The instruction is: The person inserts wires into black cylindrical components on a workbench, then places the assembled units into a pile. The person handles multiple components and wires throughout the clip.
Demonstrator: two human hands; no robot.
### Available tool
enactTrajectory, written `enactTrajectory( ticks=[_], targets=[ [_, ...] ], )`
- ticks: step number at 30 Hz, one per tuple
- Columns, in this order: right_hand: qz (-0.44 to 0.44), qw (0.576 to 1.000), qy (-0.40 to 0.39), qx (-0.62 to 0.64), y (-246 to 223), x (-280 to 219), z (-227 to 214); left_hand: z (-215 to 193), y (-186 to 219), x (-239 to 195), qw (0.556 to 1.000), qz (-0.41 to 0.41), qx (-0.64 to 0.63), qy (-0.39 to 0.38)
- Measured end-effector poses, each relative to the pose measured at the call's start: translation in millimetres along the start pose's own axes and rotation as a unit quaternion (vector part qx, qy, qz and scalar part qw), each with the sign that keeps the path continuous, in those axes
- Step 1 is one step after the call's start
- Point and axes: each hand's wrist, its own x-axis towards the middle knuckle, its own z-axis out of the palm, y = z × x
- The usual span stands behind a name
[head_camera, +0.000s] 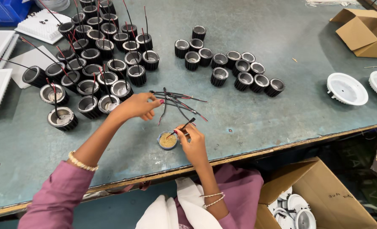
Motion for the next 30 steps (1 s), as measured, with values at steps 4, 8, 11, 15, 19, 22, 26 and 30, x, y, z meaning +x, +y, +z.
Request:
enactTrajectory(
  ticks=[4, 8, 11, 15, 19, 22, 26, 30],
  targets=[
    [-0.034, 0.999, -0.022, -0.024, -4, 3, 1, 3, 3, 24, 1.0, -0.008, -0.017, -0.016],
    [-0.049, 0.997, -0.047, -0.04, -9, 6, -2, 3, 7, 58, 0.999, 0.03, -0.016, -0.001],
    [-0.07, 0.994, -0.041, -0.07, -12, 6, -5, 8, 6, 95, 0.996, 0.079, 0.004, 0.034],
    [-0.044, 0.997, 0.058, 0.009, -8, 8, -23, 44, 18, 172, 0.964, 0.229, 0.082, 0.109],
    [0.001, 0.966, 0.211, 0.152, 7, 7, -67, 110, 47, 254, 0.95, 0.266, 0.113, 0.119],
    [0.023, 0.916, 0.291, 0.273, 19, 4, -112, 157, 72, 295, 0.945, 0.285, 0.086, 0.133],
    [0.019, 0.881, 0.303, 0.364, 30, -8, -150, 184, 92, 310, 0.933, 0.303, 0.064, 0.186],
    [0.011, 0.871, 0.301, 0.387, 27, -17, -162, 170, 107, 285, 0.948, 0.243, -0.028, 0.205]
  ],
)
